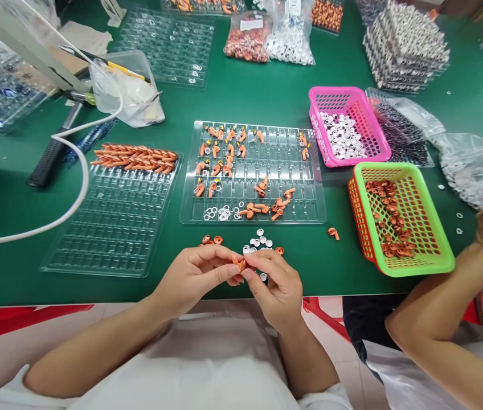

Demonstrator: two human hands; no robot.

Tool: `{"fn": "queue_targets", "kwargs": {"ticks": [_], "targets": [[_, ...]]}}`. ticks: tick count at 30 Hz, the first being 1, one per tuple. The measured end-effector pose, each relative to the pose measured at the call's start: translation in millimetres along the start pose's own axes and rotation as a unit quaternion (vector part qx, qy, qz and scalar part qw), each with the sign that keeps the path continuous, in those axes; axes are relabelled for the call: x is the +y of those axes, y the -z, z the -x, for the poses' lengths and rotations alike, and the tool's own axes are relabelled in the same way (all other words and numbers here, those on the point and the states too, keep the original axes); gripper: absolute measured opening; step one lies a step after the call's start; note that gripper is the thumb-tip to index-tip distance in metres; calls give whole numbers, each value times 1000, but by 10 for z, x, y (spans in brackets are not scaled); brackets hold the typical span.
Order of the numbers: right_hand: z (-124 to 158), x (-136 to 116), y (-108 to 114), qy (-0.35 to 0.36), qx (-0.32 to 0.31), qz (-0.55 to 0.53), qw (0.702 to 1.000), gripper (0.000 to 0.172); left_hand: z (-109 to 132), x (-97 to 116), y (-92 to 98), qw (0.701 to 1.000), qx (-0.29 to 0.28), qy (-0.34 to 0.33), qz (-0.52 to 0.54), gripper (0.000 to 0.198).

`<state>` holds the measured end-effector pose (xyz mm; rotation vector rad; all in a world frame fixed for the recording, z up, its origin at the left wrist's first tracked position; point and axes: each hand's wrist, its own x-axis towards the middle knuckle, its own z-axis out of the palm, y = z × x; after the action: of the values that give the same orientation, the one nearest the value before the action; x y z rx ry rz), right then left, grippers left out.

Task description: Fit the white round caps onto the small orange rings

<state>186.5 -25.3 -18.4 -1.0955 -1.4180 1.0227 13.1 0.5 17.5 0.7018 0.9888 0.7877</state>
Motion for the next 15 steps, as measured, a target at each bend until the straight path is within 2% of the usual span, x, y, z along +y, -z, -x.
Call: {"fn": "queue_targets", "kwargs": {"ticks": [9, 15], "targets": [[-12, 26, 43, -13, -10, -6, 1000, 33, -20, -19, 12, 1000, -7, 2, -8, 16], [-12, 35, 39, -29, -13, -19, 999, 28, -40, -3, 1, 999, -27, 1, 36, 17]]}}
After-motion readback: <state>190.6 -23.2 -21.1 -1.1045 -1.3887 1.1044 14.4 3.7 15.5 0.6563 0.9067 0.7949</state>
